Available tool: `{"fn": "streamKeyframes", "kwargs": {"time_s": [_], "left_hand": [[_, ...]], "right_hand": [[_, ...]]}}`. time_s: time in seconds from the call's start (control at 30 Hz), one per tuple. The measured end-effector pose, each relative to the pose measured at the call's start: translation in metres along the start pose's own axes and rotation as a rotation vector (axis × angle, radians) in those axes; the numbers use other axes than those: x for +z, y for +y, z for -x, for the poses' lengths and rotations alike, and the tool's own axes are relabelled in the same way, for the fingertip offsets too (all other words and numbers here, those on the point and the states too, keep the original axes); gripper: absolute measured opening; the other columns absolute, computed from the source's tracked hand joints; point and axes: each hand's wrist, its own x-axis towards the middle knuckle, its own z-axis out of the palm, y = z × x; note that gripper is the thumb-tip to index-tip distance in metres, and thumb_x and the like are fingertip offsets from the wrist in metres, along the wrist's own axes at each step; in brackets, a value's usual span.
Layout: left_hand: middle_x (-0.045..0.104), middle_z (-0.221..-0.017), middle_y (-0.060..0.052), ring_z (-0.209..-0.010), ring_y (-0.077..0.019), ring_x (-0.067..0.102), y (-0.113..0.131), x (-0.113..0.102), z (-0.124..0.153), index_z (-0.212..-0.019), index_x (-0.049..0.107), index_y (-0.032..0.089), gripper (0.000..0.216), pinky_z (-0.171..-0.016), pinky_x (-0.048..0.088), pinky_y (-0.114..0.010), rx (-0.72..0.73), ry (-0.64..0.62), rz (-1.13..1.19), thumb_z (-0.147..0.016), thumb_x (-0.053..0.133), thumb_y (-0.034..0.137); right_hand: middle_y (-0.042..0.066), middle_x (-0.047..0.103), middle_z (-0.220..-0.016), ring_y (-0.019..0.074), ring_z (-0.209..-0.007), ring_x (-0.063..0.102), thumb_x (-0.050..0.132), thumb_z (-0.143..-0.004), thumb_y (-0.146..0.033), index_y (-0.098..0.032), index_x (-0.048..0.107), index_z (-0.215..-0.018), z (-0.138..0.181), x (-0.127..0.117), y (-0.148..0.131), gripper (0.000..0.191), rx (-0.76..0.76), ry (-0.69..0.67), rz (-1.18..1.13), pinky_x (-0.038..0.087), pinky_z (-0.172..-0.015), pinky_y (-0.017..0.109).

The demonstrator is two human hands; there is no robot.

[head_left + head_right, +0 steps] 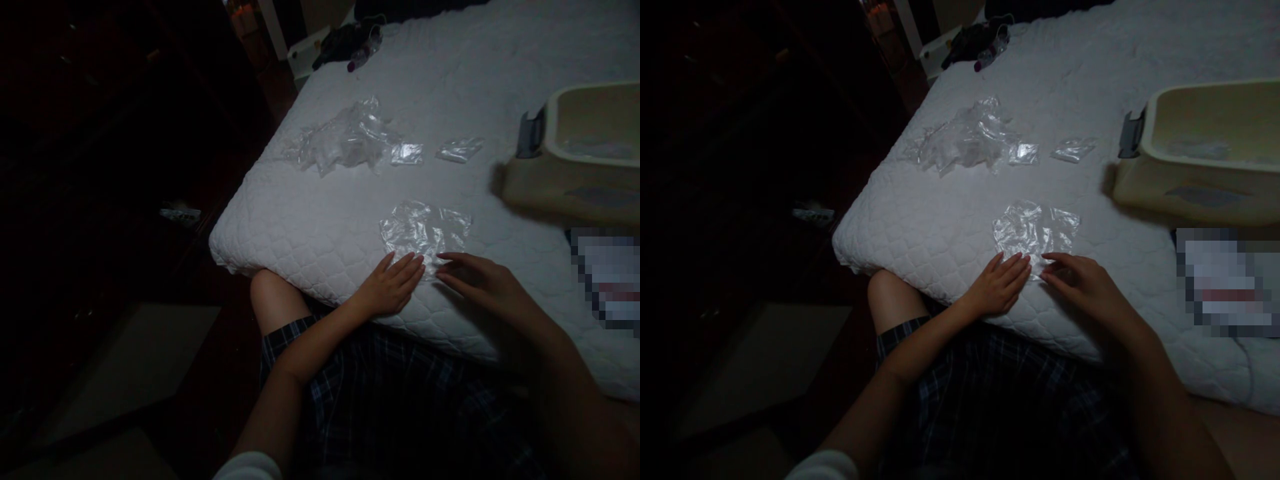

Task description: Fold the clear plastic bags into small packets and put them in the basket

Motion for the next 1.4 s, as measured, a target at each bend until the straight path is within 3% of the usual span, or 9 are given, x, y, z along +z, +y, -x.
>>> {"fn": "streamKeyframes", "kwargs": {"time_s": [0.47,0.83,1.07,1.17,1.4], "left_hand": [[0.041,-0.148,-0.015,-0.142,-0.0272,0.031,-0.004,0.010,0.005,-0.136,0.044,0.016,0.042,-0.115,0.029,-0.053,0.129,0.074,-0.013,-0.094,0.042,0.018],[0.037,-0.152,-0.014,-0.144,-0.0254,0.028,-0.004,0.004,0.004,-0.139,0.041,0.017,0.045,-0.117,0.030,-0.048,0.161,0.035,-0.044,-0.094,0.043,0.017],[0.045,-0.147,-0.011,-0.140,-0.0240,0.036,-0.003,0.008,0.001,-0.140,0.041,0.014,0.043,-0.116,0.032,-0.043,0.130,0.120,-0.029,-0.097,0.034,0.019],[0.041,-0.150,-0.012,-0.142,-0.0237,0.033,-0.003,0.006,0.000,-0.142,0.039,0.012,0.046,-0.117,0.028,-0.045,0.096,0.086,-0.022,-0.096,0.036,0.019],[0.039,-0.150,-0.017,-0.144,-0.0272,0.028,-0.002,0.001,-0.002,-0.140,0.039,0.008,0.050,-0.117,0.025,-0.053,0.078,0.007,0.014,-0.091,0.041,0.018]], "right_hand": [[0.009,0.071,-0.086,0.0209,-0.072,0.067,0.053,-0.086,-0.044,-0.017,0.060,-0.118,-0.003,0.009,0.000,0.042,0.026,0.008,-0.004,0.053,-0.067,0.035],[0.008,0.071,-0.085,0.0233,-0.076,0.067,0.050,-0.087,-0.045,-0.019,0.062,-0.115,-0.005,0.011,0.003,0.039,-0.001,0.038,0.044,0.053,-0.074,0.040],[0.010,0.071,-0.103,0.0278,-0.092,0.066,0.051,-0.087,-0.049,-0.023,0.065,-0.108,0.002,-0.006,0.003,0.037,0.132,0.094,0.061,0.051,-0.084,0.043],[0.010,0.069,-0.108,0.0272,-0.096,0.065,0.053,-0.086,-0.050,-0.021,0.065,-0.109,0.007,-0.014,0.009,0.039,0.192,0.095,0.024,0.050,-0.087,0.042],[0.010,0.067,-0.107,0.0257,-0.099,0.064,0.057,-0.082,-0.045,-0.022,0.064,-0.103,0.017,-0.030,0.031,0.032,0.117,0.017,-0.001,0.048,-0.091,0.042]]}}
